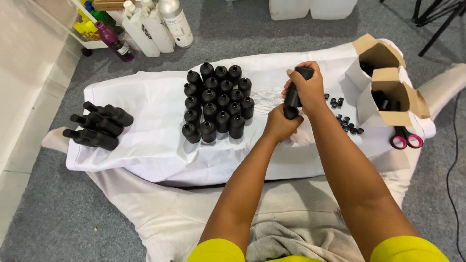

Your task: Assembling perfume bottles by inserting pump mechanisms and packing them into boxes.

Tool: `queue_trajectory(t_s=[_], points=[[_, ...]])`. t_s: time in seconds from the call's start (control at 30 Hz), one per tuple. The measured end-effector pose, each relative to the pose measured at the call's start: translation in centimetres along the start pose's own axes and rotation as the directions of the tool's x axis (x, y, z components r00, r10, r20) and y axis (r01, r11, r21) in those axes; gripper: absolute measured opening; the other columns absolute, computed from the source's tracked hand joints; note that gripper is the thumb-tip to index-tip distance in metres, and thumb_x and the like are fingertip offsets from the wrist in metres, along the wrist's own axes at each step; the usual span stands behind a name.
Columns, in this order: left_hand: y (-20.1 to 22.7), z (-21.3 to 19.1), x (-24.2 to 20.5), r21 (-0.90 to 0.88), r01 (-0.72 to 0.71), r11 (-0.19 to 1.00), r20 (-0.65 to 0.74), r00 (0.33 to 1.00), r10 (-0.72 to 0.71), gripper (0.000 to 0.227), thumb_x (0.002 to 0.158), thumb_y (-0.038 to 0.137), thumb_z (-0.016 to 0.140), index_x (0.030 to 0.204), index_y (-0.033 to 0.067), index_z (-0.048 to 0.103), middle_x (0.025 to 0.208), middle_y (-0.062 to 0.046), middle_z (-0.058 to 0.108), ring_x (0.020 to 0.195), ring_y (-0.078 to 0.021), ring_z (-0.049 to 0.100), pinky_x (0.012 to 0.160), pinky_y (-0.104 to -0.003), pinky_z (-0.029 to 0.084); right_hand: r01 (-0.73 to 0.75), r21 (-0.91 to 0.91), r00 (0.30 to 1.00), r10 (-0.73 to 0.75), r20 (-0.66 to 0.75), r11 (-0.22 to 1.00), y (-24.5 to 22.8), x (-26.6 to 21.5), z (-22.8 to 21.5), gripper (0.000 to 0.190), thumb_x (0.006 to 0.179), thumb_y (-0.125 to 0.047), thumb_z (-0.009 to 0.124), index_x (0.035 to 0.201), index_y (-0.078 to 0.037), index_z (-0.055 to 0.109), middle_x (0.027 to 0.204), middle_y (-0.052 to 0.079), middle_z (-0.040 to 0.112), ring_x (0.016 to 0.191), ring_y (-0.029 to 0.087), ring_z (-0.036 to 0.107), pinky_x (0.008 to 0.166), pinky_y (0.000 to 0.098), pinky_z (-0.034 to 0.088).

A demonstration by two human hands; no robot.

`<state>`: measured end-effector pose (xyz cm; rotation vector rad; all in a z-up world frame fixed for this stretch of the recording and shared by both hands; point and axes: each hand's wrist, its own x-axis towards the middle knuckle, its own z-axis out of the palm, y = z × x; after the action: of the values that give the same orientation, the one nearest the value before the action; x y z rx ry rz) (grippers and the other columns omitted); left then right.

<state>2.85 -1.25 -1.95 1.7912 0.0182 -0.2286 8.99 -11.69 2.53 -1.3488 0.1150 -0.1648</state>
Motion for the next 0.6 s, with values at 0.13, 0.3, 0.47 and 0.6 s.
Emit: queue_trajectory(t_s=[0.13, 0.3, 0.47, 0.6], points=[[1.5, -0.5, -0.8, -0.026, -0.033, 0.999, 0.028, 0.999, 0.034, 0.023, 0.072, 0.014, 0.071, 0.092, 0.0056, 0.064, 0.053, -0.011, 0.066, 0.051, -0.021, 0.07, 0.056, -0.028, 0.056, -0.02, 0.092, 0.999, 0.024, -0.044, 0.996, -0.3, -0.5, -1.0, 0.03, 0.097, -0.021, 0.07, 0.115, -0.014, 0.047, 0.07, 0.018, 0.067, 0.06, 0.025, 0.073, 0.056, 0.0374, 0.067], [2.5, -1.8, -1.7, -0.101, -0.045, 0.994, 0.052, 0.997, 0.051, 0.052, 0.075, 0.013, 0.074, 0.121, 0.004, 0.054, 0.081, -0.016, 0.069, 0.066, -0.0244, 0.073, 0.067, -0.033, 0.061, -0.025, -0.159, 1.0, 0.026, 0.004, 0.987, -3.6, -2.8, -1.8, 0.033, 0.096, -0.032, 0.075, 0.118, -0.016, 0.056, 0.103, 0.009, 0.059, 0.097, 0.02, 0.068, 0.082, 0.0417, 0.061], [-1.8, -1.7, 1.1, -0.404, -0.113, 0.908, 0.086, 0.983, 0.161, 0.051, 0.078, 0.002, 0.072, 0.121, 0.009, 0.044, 0.125, -0.02, 0.058, 0.073, -0.0267, 0.072, 0.055, -0.026, 0.059, 0.014, -0.272, 1.0, -0.006, 0.03, 0.962, -2.5, -0.5, -6.3, 0.043, 0.101, -0.033, 0.08, 0.122, -0.007, 0.053, 0.096, 0.013, 0.055, 0.083, 0.021, 0.066, 0.066, 0.0376, 0.067], [-0.7, -2.0, -0.1, -0.644, -0.094, 0.759, 0.133, 0.963, 0.233, 0.036, 0.088, 0.002, 0.069, 0.114, 0.0093, 0.046, 0.119, -0.012, 0.055, 0.079, -0.025, 0.074, 0.056, -0.025, 0.062, 0.007, -0.234, 1.0, -0.003, 0.019, 0.972, -2.5, -0.5, -7.9, 0.047, 0.105, -0.032, 0.078, 0.122, -0.001, 0.046, 0.098, 0.016, 0.05, 0.084, 0.029, 0.068, 0.065, 0.0493, 0.067]])
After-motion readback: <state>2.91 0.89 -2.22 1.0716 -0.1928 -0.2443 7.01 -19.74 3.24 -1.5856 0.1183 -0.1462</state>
